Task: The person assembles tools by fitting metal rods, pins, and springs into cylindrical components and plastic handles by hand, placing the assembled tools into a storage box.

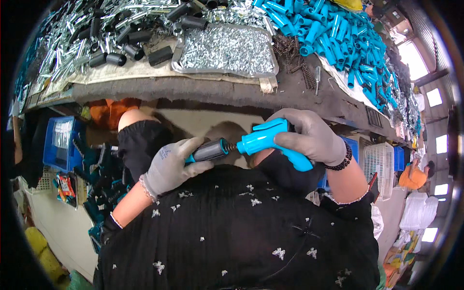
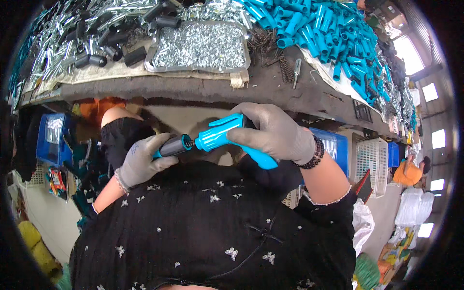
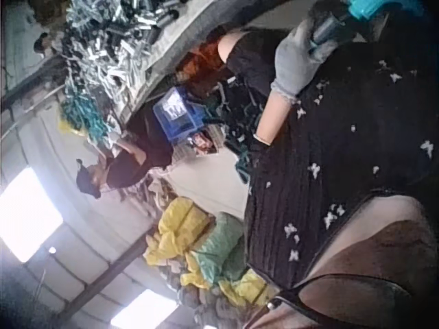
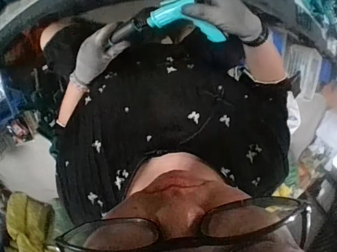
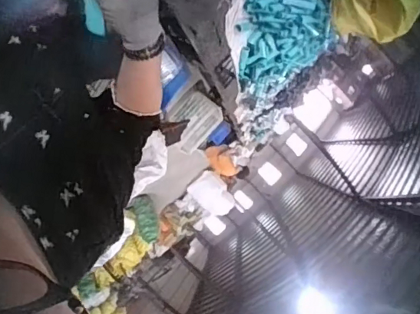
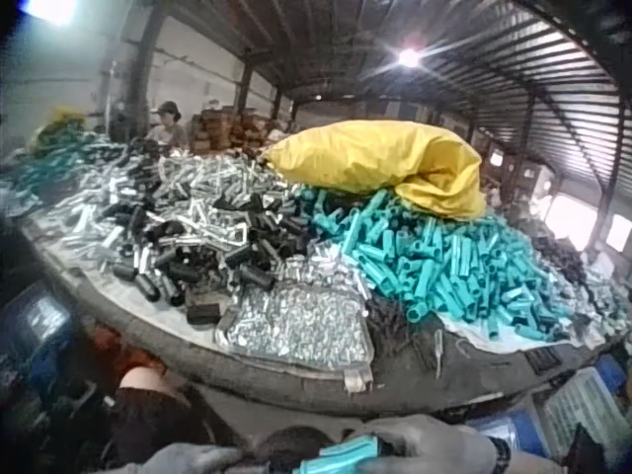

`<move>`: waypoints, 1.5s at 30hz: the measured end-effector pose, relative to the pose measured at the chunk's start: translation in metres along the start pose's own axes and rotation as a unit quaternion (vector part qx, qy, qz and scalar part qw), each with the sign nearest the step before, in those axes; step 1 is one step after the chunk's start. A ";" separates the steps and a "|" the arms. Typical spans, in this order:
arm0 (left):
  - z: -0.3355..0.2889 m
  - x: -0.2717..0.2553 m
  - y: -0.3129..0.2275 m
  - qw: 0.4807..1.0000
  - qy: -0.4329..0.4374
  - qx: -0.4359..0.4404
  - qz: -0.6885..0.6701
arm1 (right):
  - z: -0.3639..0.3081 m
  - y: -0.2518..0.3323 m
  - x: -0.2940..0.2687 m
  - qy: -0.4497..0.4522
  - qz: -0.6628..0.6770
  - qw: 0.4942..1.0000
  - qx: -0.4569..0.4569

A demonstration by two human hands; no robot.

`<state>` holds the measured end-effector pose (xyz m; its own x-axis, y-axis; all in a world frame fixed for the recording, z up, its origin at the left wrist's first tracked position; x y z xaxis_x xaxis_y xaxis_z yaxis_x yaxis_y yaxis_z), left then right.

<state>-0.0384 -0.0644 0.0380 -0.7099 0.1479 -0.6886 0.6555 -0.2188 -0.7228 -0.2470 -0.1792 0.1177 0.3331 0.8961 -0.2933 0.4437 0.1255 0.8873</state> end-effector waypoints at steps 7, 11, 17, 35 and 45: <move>-0.016 0.017 -0.006 0.947 0.217 -0.083 -0.222 | -0.011 0.035 0.044 0.017 -0.558 0.777 -0.291; -0.030 0.034 -0.005 0.878 0.331 -0.162 -0.307 | -0.017 0.033 0.055 0.052 -0.613 0.718 -0.326; -0.019 0.007 -0.029 0.994 0.063 -0.048 0.069 | 0.003 -0.023 0.038 0.113 -0.017 0.991 -0.065; -0.015 0.011 -0.008 0.995 0.078 -0.022 -0.064 | -0.016 -0.046 0.005 -0.231 -0.151 0.922 -0.271; -0.001 0.026 0.017 0.967 0.139 -0.045 -0.207 | -0.020 0.032 0.020 -0.044 -0.051 0.892 -0.447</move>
<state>-0.0457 -0.0636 0.0083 -0.8278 0.4612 -0.3195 0.3585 -0.0032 -0.9335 -0.2427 -0.1484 0.1476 0.4107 0.8286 -0.3806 -0.3513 0.5290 0.7725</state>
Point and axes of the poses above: each hand's wrist, its own z-axis towards the middle knuckle, its own x-axis out of the palm, y = z × x, the point moved 7 cm from there along z, towards the middle knuckle, and after that the axes turned 8 degrees about y, right-handed, at the moved point
